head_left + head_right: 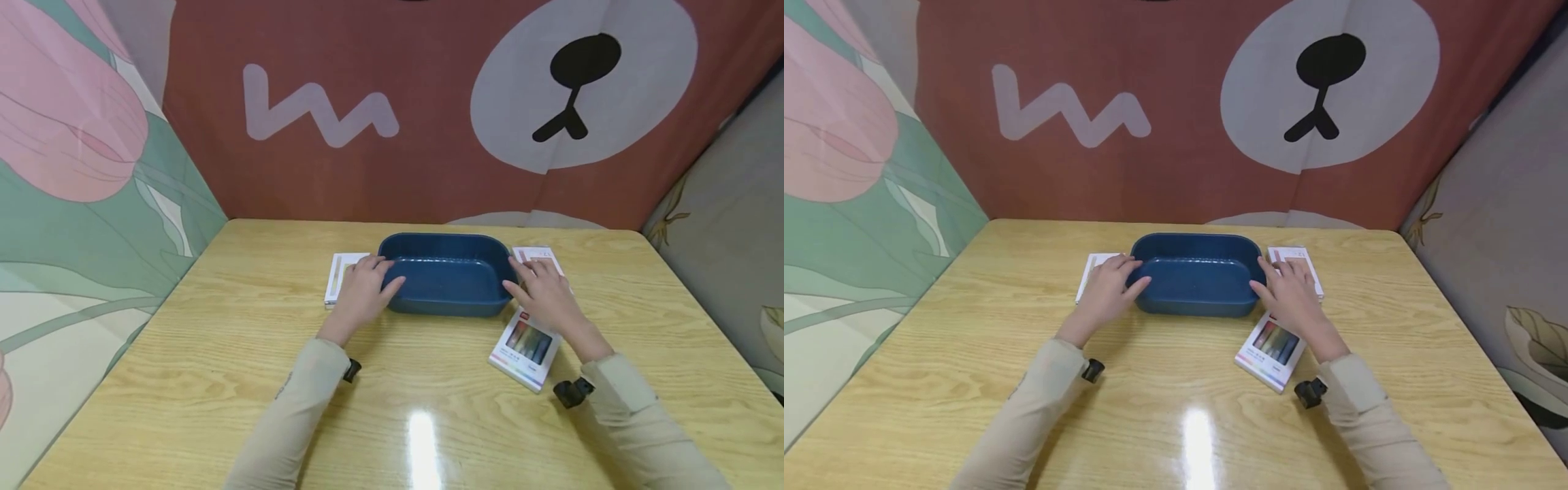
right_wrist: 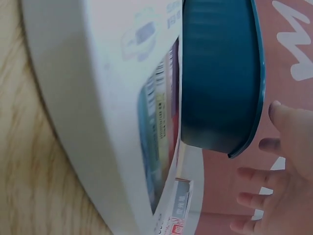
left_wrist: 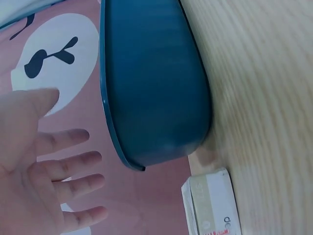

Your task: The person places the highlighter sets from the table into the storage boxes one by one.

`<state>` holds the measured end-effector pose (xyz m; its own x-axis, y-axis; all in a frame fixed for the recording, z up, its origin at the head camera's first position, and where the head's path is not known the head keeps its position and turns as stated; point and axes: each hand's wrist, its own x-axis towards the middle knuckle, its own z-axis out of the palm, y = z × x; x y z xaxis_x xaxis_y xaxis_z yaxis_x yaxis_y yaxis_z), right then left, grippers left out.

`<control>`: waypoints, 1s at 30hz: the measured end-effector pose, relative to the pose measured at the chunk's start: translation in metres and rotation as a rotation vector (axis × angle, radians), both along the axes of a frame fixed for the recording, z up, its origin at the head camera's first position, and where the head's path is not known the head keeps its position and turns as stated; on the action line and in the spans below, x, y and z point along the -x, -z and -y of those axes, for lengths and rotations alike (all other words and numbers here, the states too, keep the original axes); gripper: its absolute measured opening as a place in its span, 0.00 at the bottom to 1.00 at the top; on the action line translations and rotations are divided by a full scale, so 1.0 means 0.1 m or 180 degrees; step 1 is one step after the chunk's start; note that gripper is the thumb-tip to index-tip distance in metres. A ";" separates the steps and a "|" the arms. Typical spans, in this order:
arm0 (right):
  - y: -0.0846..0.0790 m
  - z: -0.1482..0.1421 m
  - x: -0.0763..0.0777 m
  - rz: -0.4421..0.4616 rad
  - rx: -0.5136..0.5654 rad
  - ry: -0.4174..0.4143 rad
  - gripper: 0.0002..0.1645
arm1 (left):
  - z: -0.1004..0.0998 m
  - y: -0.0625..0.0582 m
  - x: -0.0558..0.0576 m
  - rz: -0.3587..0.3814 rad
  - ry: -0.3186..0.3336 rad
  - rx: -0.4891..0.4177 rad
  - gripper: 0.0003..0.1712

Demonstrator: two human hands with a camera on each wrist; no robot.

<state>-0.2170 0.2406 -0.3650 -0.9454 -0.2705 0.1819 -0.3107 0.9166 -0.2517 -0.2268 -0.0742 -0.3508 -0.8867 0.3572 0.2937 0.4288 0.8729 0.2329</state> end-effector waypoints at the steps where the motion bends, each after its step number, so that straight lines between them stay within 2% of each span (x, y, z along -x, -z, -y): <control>1: 0.00 -0.01 0.01 0.0012 0.0038 0.0008 0.34 | 0.01 0.00 0.01 -0.0076 -0.0003 -0.0026 0.24; 6: 0.04 -0.06 0.07 -0.0098 0.0290 -0.0039 0.30 | 0.07 0.00 0.04 -0.0410 -0.0052 -0.0129 0.13; 10: 0.09 -0.10 0.12 -0.0162 0.0585 -0.0171 0.27 | 0.12 0.01 0.06 -0.0465 -0.0160 -0.0156 0.13; 15: 0.13 -0.13 0.17 0.0012 0.0939 -0.0199 0.25 | 0.18 0.03 0.08 -0.0380 -0.0258 -0.0190 0.15; 19: 0.13 -0.13 0.20 0.0045 0.1132 -0.0215 0.24 | 0.24 0.03 0.10 -0.0282 -0.0345 -0.0210 0.16; 26: 0.11 -0.12 0.21 0.0008 0.1276 -0.0134 0.23 | 0.33 0.06 0.12 -0.0121 -0.0486 -0.0224 0.19; 30: 0.12 -0.12 0.22 0.0104 0.1355 -0.0078 0.23 | 0.37 0.09 0.14 0.0033 -0.0555 -0.0262 0.24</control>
